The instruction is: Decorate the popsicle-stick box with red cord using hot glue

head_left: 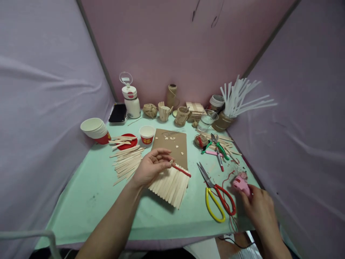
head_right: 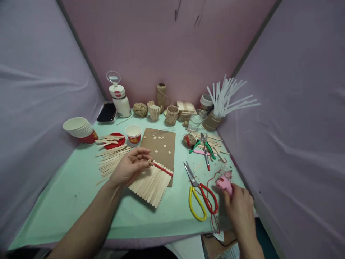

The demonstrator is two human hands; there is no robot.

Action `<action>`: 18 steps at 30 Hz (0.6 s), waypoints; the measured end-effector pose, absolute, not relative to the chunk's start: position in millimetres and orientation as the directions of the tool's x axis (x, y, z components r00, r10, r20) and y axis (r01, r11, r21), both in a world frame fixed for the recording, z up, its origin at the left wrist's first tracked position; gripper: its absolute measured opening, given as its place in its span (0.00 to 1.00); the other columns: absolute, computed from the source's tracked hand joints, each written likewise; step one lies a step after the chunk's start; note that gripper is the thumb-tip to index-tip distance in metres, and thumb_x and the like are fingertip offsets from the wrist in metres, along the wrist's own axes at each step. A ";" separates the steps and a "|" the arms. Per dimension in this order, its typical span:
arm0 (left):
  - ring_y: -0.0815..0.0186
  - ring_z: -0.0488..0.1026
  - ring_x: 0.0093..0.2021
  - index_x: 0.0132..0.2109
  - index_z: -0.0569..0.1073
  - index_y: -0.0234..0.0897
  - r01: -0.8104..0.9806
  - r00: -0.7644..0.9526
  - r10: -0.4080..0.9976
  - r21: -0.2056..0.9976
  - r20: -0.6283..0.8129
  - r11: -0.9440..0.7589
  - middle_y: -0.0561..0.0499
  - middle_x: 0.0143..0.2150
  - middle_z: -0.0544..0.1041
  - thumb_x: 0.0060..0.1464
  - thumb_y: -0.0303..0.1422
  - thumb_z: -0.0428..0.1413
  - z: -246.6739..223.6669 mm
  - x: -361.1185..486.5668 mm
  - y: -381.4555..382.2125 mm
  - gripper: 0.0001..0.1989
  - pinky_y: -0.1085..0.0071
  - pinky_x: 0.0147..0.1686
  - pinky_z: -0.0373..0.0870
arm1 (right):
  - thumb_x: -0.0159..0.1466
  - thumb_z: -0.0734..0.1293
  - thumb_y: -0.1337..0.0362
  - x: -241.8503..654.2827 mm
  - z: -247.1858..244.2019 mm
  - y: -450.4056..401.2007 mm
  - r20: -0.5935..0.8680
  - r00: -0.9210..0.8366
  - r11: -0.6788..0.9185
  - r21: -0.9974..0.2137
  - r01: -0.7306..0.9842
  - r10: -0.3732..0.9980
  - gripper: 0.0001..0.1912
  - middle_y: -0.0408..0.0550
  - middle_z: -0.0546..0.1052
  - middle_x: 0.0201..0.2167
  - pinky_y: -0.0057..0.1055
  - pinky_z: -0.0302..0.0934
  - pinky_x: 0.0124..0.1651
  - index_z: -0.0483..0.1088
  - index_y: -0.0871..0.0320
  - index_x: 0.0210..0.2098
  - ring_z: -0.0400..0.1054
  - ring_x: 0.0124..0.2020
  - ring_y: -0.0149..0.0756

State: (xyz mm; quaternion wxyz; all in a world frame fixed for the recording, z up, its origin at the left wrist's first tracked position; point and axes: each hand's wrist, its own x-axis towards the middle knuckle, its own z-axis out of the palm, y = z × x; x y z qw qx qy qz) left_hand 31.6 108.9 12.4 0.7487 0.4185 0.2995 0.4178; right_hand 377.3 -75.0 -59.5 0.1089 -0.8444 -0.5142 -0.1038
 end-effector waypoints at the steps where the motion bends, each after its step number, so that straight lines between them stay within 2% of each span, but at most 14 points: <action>1: 0.64 0.79 0.39 0.43 0.75 0.36 -0.355 0.462 0.883 0.896 -0.081 0.268 0.50 0.35 0.80 0.40 0.28 0.69 12.3 31.4 108.5 0.20 0.68 0.42 0.75 | 0.64 0.55 0.51 381.7 -66.3 -77.6 0.253 0.458 -0.462 -0.047 0.886 0.852 0.26 0.64 0.75 0.36 0.49 0.63 0.44 0.71 0.67 0.45 0.68 0.39 0.57; 5: 0.65 0.78 0.41 0.44 0.74 0.37 -0.262 0.423 0.906 0.955 -0.016 0.139 0.50 0.37 0.81 0.44 0.30 0.67 15.2 29.8 107.0 0.18 0.68 0.44 0.75 | 0.64 0.58 0.52 384.0 -68.9 -82.1 0.107 0.479 -0.485 0.038 0.874 0.871 0.26 0.67 0.76 0.38 0.49 0.64 0.42 0.72 0.68 0.47 0.70 0.39 0.58; 7: 0.65 0.78 0.40 0.45 0.74 0.37 -0.235 0.407 0.913 0.968 0.019 0.085 0.50 0.37 0.80 0.45 0.29 0.66 17.7 29.1 105.1 0.18 0.68 0.44 0.75 | 0.64 0.58 0.50 376.1 -55.2 -78.7 0.130 0.524 -0.536 0.082 0.840 0.841 0.27 0.68 0.75 0.43 0.52 0.64 0.39 0.72 0.66 0.49 0.69 0.40 0.61; 9: 0.65 0.77 0.41 0.46 0.73 0.37 -0.204 0.397 0.916 0.979 0.061 0.023 0.50 0.38 0.80 0.47 0.29 0.65 19.5 28.7 102.1 0.18 0.67 0.44 0.74 | 0.65 0.57 0.48 359.5 -34.0 -69.2 0.222 0.543 -0.566 0.051 0.823 0.810 0.28 0.67 0.74 0.46 0.55 0.63 0.37 0.71 0.63 0.51 0.69 0.43 0.64; 11: 0.65 0.77 0.41 0.48 0.72 0.38 -0.125 0.389 0.914 0.989 0.119 -0.076 0.49 0.39 0.80 0.50 0.29 0.63 19.7 28.2 98.5 0.18 0.67 0.44 0.74 | 0.65 0.59 0.47 332.8 -9.6 -53.2 0.324 0.430 -0.419 -0.107 0.902 0.843 0.26 0.65 0.74 0.45 0.54 0.63 0.41 0.70 0.61 0.50 0.69 0.44 0.61; 13: 0.66 0.77 0.41 0.51 0.71 0.39 0.014 0.384 0.900 0.974 0.205 -0.228 0.49 0.40 0.80 0.53 0.30 0.61 18.6 27.2 95.1 0.17 0.67 0.44 0.73 | 0.66 0.62 0.52 297.9 13.0 -32.8 0.419 0.236 -0.097 -0.327 0.940 0.877 0.19 0.59 0.74 0.46 0.47 0.64 0.47 0.69 0.58 0.49 0.69 0.47 0.52; 14: 0.65 0.77 0.42 0.51 0.71 0.40 0.095 0.381 0.887 0.943 0.262 -0.319 0.49 0.41 0.80 0.55 0.30 0.60 17.6 26.5 93.7 0.16 0.67 0.45 0.72 | 0.66 0.63 0.54 279.2 22.2 -22.0 0.453 0.164 0.035 -0.399 0.916 0.876 0.17 0.56 0.74 0.46 0.45 0.63 0.48 0.68 0.56 0.49 0.68 0.48 0.49; 16: 0.64 0.76 0.44 0.53 0.70 0.41 0.243 0.379 0.837 0.831 0.394 -0.501 0.50 0.42 0.81 0.57 0.31 0.58 15.2 24.6 92.3 0.16 0.65 0.47 0.69 | 0.67 0.65 0.58 243.8 34.6 -1.2 0.430 0.030 0.207 -0.492 0.846 0.902 0.12 0.52 0.74 0.46 0.42 0.61 0.50 0.68 0.53 0.49 0.67 0.49 0.45; 18: 0.63 0.76 0.46 0.54 0.69 0.41 0.353 0.388 0.768 0.687 0.510 -0.635 0.50 0.43 0.81 0.59 0.30 0.57 12.9 22.4 92.1 0.16 0.62 0.49 0.66 | 0.67 0.66 0.61 216.7 38.8 16.8 0.433 -0.039 0.288 -0.528 0.799 0.901 0.09 0.50 0.74 0.43 0.41 0.59 0.49 0.70 0.53 0.46 0.67 0.47 0.43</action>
